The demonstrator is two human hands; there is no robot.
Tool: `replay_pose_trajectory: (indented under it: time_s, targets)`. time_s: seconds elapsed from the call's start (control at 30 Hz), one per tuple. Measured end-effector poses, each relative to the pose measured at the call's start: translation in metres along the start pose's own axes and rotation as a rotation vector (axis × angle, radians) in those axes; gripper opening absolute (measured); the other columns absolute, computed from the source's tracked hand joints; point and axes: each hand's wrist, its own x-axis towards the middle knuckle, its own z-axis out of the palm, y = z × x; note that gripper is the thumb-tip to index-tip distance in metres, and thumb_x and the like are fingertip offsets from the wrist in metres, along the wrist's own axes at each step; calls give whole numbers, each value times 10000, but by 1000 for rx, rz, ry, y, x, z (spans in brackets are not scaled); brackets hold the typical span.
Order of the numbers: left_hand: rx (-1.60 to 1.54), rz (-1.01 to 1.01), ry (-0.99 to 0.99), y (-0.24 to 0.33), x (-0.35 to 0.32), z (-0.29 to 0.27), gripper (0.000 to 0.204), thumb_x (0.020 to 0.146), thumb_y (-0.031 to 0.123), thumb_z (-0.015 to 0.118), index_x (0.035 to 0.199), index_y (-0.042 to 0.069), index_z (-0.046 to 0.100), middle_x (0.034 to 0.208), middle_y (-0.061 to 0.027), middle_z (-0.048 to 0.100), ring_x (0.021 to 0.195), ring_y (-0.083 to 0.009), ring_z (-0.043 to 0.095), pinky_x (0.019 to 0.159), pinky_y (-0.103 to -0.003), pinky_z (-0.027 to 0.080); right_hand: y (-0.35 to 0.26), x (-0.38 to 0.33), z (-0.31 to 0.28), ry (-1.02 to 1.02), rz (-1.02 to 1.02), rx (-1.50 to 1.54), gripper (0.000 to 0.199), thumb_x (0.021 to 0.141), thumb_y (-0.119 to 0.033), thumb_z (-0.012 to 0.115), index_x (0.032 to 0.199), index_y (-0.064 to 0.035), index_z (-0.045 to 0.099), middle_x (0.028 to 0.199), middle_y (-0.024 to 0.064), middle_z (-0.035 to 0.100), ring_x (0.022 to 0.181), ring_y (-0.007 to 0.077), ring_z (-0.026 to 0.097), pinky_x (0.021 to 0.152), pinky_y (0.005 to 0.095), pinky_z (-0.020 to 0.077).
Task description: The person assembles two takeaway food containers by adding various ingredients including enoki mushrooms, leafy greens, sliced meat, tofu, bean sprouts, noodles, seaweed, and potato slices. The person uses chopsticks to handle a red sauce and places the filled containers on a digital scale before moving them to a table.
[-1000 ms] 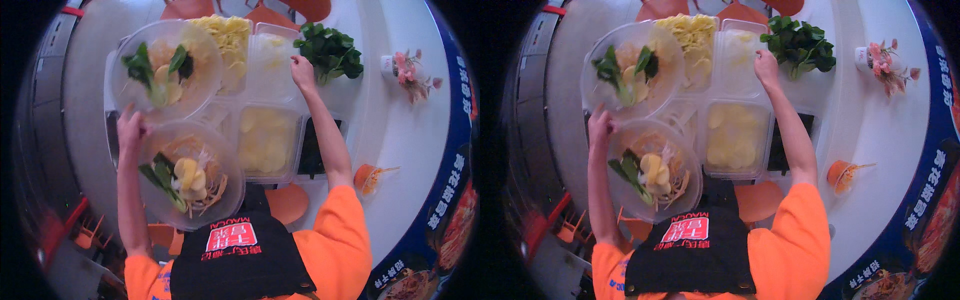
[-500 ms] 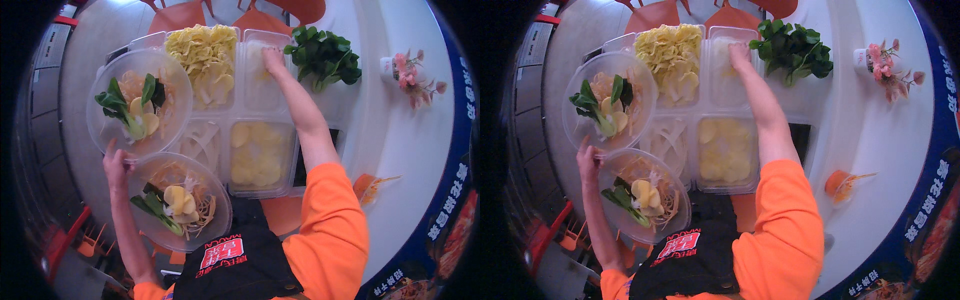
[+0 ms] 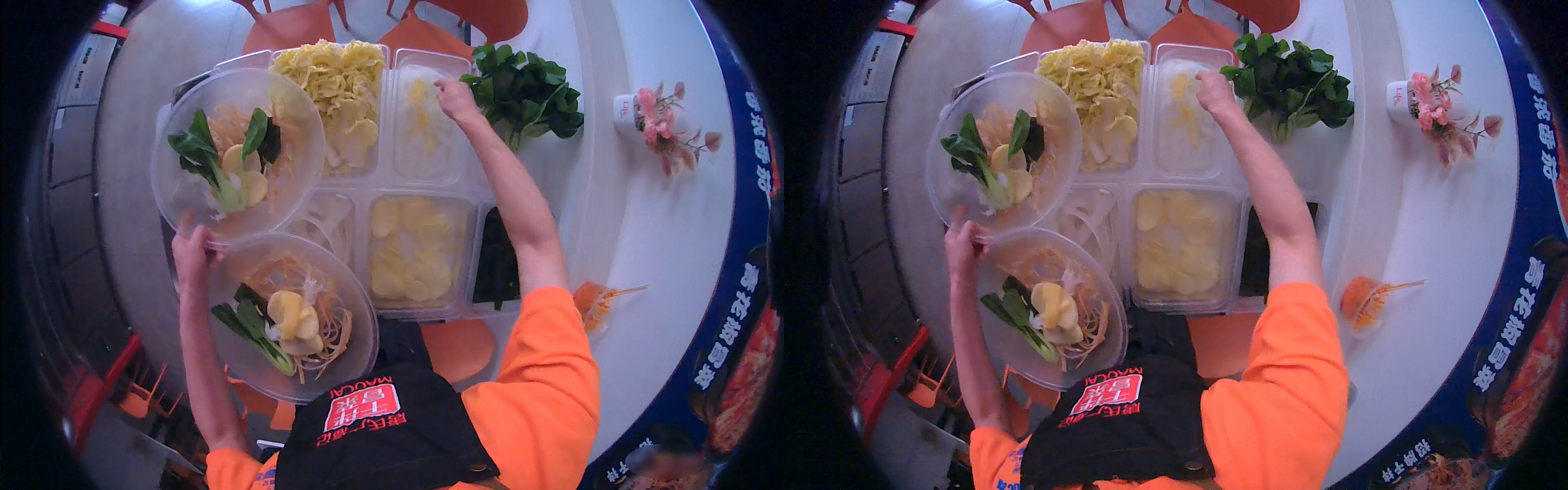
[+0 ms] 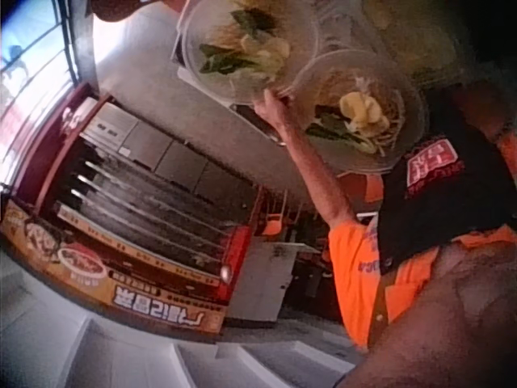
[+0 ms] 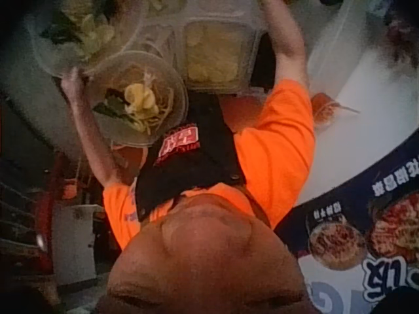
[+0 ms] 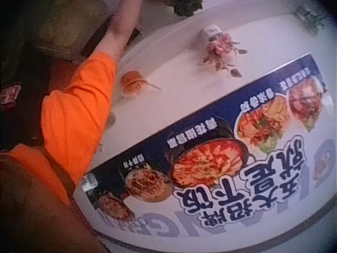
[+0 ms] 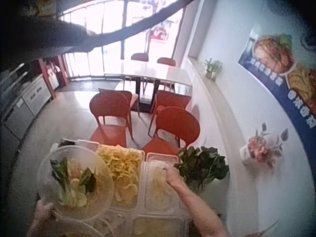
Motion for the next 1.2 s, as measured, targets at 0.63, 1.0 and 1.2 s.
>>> replay_pose_trajectory:
  time_s: [0.63, 1.0, 1.2]
  targets:
    - [13, 29, 17, -2, 2, 2, 629, 824, 68, 467, 1416, -38, 283, 606, -75, 580, 388, -127, 493, 346, -238, 369, -8, 19, 49, 108, -81, -64, 188, 804, -134, 545, 898, -77, 697, 1022, 136, 667, 1031, 323, 596, 891, 423, 480]
    - [-67, 14, 9, -1, -1, 5, 626, 825, 62, 466, 1409, -50, 270, 598, -78, 573, 386, -128, 487, 344, -243, 368, -26, 21, 18, 74, 219, 195, 257, 831, -274, 646, 928, -36, 657, 955, 204, 651, 922, 321, 632, 804, 443, 488]
    - [-38, 14, -2, -1, 0, 5, 628, 822, 66, 480, 1408, -37, 280, 597, -79, 572, 385, -125, 484, 341, -240, 360, -26, -17, 6, 74, 280, 178, 384, 794, -362, 699, 990, -40, 628, 1001, 203, 659, 965, 346, 633, 821, 445, 489]
